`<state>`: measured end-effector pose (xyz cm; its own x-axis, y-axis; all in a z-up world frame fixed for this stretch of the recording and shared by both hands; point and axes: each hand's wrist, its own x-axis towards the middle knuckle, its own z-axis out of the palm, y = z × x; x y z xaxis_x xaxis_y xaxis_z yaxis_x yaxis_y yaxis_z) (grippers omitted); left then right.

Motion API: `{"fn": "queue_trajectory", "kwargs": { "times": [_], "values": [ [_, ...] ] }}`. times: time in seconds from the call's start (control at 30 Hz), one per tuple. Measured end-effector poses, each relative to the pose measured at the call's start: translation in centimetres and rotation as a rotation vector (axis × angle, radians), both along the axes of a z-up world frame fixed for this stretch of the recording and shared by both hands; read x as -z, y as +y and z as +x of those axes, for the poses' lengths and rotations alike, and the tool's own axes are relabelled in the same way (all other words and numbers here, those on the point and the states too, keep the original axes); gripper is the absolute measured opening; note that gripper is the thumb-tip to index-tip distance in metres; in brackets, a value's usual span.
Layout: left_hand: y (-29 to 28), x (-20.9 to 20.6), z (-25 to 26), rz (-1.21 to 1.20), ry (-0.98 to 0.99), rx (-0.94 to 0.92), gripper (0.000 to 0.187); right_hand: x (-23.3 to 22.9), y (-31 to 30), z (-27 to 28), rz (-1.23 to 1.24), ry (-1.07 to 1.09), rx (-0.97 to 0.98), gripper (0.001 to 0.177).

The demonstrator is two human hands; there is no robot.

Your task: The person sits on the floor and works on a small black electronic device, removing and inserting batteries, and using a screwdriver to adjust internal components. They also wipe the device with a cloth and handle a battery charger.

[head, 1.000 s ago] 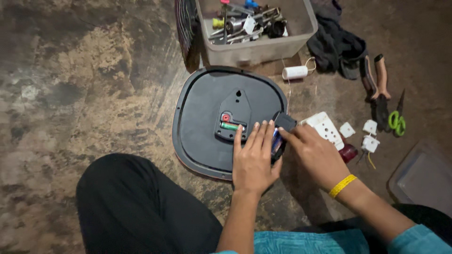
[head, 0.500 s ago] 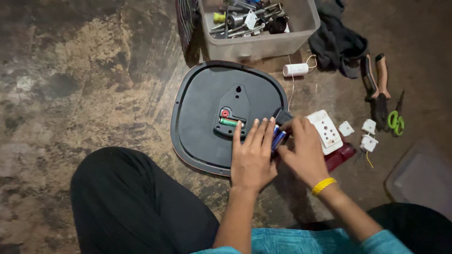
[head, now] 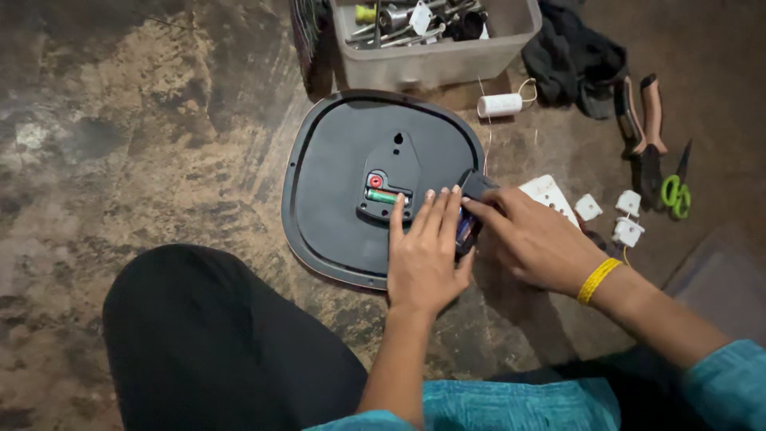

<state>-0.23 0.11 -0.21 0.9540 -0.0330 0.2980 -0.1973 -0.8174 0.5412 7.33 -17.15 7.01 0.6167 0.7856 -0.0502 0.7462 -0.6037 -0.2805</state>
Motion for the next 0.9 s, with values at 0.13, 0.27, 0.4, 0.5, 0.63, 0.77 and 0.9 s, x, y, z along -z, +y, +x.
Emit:
{"fn": "queue_trajectory", "kwargs": {
  "times": [0.13, 0.27, 0.4, 0.5, 0.63, 0.77, 0.9],
  "values": [
    [-0.2, 0.0, 0.6, -0.008, -0.019, -0.003, 0.085, 1.8, -0.6, -0.7, 0.091, -0.102, -0.021, 0.062],
    [-0.2, -0.3, 0.6, -0.001, -0.004, 0.003, 0.086, 3.1, -0.7, -1.5, 0.097, -0.213, 0.024, 0.054],
    [-0.3, -0.3, 0.4, 0.017, 0.003, 0.004, 0.088, 2.8, -1.1, -0.6, 0.024, -0.293, -0.063, 0.051],
    [-0.2, -0.4, 0.5, 0.006, 0.003, -0.002, 0.089, 1.5, -0.8, 0.6, -0.044, -0.300, -0.163, 0.041],
    [-0.2, -0.6, 0.4, 0.008, 0.008, -0.006, 0.090, -0.2, 0.4, 2.5, -0.143, -0.196, -0.248, 0.039],
    [-0.1, -0.6, 0.4, 0.009, 0.021, -0.005, 0.093, -0.9, 1.5, 3.9, -0.171, -0.234, -0.388, 0.045],
    [0.0, -0.6, 0.5, 0.008, 0.039, -0.002, 0.095, -1.0, 1.8, 4.1, -0.103, -0.245, -0.433, 0.045]
  ]
}}
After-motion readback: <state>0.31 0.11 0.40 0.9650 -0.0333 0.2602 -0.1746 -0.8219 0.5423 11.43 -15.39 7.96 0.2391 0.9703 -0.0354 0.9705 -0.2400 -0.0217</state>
